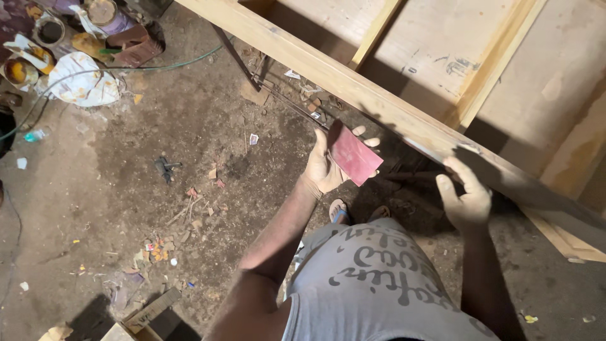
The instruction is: The person sands the edges and surfaces of a wooden furniture frame using a pink sanding block. The person moves around the frame to reach different sections, repeatedly rubbing the sanding block along the wood.
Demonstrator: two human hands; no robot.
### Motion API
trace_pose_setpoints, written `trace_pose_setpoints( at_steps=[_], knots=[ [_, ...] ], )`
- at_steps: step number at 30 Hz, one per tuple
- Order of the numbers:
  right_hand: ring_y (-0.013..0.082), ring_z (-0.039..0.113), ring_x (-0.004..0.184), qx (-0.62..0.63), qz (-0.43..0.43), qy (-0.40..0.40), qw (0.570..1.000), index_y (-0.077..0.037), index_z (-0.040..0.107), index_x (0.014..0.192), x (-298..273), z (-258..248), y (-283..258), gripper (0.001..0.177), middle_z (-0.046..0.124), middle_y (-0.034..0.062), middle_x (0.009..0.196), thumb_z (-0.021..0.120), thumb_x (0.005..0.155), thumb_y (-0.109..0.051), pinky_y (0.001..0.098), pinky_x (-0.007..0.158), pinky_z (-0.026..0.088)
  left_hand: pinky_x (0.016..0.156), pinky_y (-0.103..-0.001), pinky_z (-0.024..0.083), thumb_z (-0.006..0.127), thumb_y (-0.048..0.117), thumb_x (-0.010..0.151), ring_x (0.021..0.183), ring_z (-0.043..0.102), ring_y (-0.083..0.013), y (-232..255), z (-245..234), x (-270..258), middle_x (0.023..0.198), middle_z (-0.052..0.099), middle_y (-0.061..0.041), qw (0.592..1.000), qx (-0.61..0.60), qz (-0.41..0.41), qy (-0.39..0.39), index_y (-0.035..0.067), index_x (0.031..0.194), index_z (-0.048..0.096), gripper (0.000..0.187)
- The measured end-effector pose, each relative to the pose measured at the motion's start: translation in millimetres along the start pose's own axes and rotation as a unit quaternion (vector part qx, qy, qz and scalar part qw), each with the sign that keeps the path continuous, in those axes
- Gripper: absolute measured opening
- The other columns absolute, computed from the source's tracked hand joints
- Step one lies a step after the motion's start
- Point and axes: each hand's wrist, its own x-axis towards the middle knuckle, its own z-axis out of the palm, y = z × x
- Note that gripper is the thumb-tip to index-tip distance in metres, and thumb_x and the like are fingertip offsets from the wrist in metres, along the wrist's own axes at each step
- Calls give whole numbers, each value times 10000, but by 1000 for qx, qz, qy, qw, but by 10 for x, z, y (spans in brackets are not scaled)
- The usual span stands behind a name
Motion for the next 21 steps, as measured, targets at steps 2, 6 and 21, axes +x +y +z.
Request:
trace_pose_setpoints(
  at_steps=[2, 6, 21],
  knots=[
    [193, 704, 1147, -14, -6, -13, 1000, -1, 679, 1314, -25, 48, -1, 370, 733, 139, 1242, 730, 963, -108, 317, 1049, 534, 1160, -647, 413, 534, 812, 857, 1435, 487, -447, 11, 20, 0, 1578, 456, -298, 999, -27, 2, -26, 30, 1619, 311, 1114],
    [193, 698, 1162, -16, 9, -29, 999, -7, 672, 1329, 78, 27, -21, 403, 729, 138, 1251, 731, 949, -128, 311, 1058, 522, 1213, -592, 394, 677, 602, 925, 1458, 485, -421, 134, 51, 81, 1555, 479, -287, 995, 13, 5, -95, 23, 1617, 321, 970],
    [289, 695, 1171, -8, -216, -122, 969, 7, 680, 1319, 1918, 784, -960, 347, 726, 150, 1207, 725, 990, -94, 374, 1057, 539, 965, -439, 531, 839, 403, 828, 1075, 657, -388, 1326, -67, -354, 1187, 630, -269, 631, 659, 41, 408, 32, 1340, 548, 696]
  ],
)
